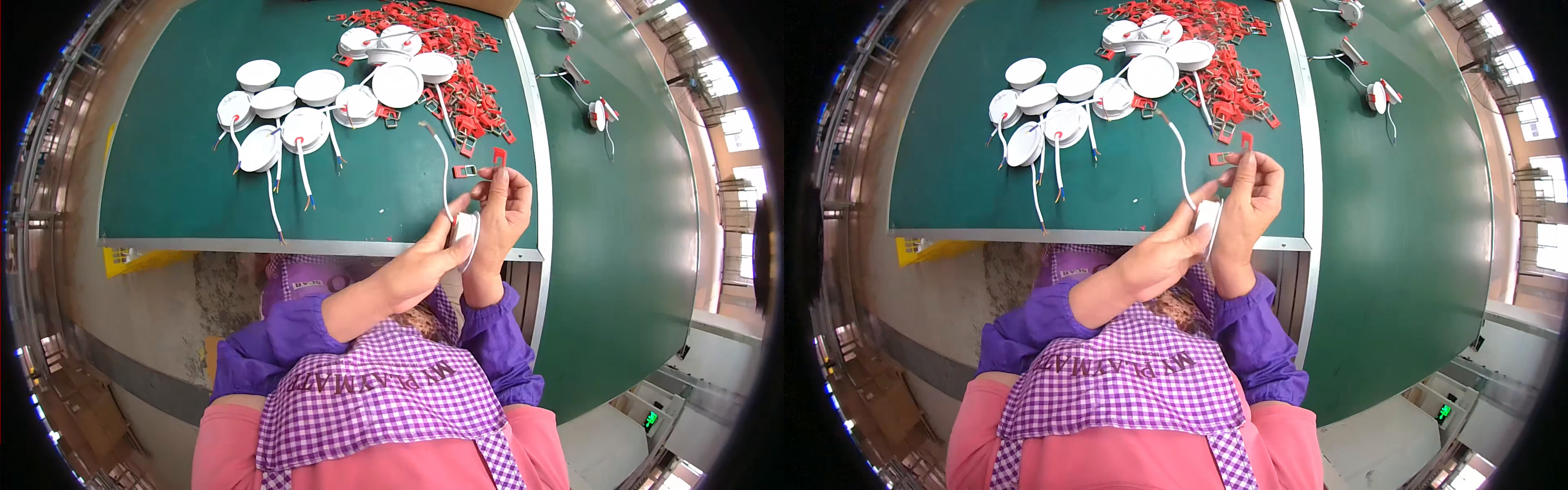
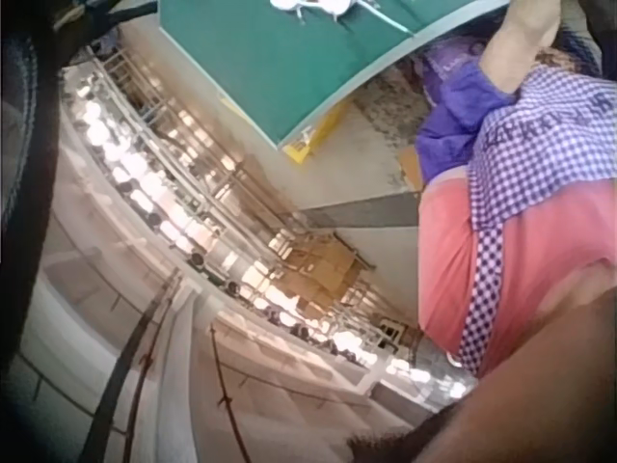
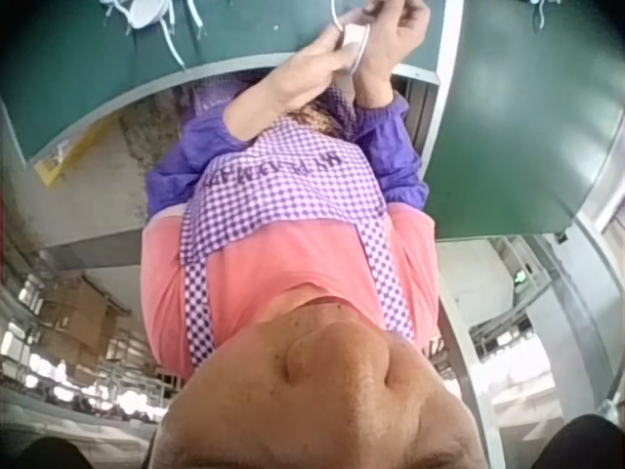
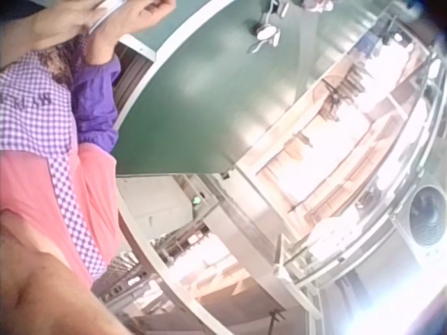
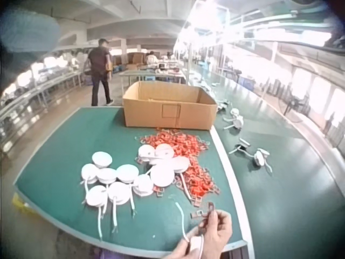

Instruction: The person assembles circular LED panel lights by attaching red spring clips and managing electrical wires by hand.

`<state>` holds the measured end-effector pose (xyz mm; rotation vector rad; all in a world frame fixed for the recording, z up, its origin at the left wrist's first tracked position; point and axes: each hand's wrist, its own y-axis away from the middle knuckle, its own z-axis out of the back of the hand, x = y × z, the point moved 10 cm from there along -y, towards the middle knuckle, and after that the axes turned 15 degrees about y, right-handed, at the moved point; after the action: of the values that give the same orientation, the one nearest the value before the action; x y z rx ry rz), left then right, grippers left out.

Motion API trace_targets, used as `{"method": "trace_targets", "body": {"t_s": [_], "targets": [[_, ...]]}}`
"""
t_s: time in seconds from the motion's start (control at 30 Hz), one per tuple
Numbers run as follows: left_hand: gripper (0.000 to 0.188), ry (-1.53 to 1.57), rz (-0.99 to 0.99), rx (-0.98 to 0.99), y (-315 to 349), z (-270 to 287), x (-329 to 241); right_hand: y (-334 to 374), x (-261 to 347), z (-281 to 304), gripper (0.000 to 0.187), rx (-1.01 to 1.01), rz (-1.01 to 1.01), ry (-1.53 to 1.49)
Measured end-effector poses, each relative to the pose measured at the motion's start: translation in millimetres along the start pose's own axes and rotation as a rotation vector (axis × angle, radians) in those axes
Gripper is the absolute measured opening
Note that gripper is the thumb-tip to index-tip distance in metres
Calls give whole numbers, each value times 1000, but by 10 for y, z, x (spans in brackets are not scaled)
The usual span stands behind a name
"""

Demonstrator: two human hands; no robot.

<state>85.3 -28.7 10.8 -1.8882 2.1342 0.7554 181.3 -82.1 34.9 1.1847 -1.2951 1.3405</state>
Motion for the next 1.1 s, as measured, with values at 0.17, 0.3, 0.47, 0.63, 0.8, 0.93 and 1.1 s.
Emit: {"method": "trace_targets", "body": {"t_s": [0.17,0.3,0.47,0.63,0.8,0.93,1.1], "targets": [[67,90,102,-1,63,221,-47,-98,-35,95,16,15,-2,31],[56,-69,-114,-113,23,381,-387,-77,-37,67,16,170,-96,14],[33,-5,-259,-179,26,460,-630,49,-140,-59,14,326,-312,-135],[30,13,-285,-165,59,475,-677,41,-88,-22,13,336,-245,-102],[28,70,-360,-192,104,477,-757,86,226,-42,22,314,-40,211],[30,66,-416,-225,118,455,-807,232,391,-92,17,288,193,532],[33,-7,-550,-192,106,445,-877,346,413,-209,14,290,257,576]]}}
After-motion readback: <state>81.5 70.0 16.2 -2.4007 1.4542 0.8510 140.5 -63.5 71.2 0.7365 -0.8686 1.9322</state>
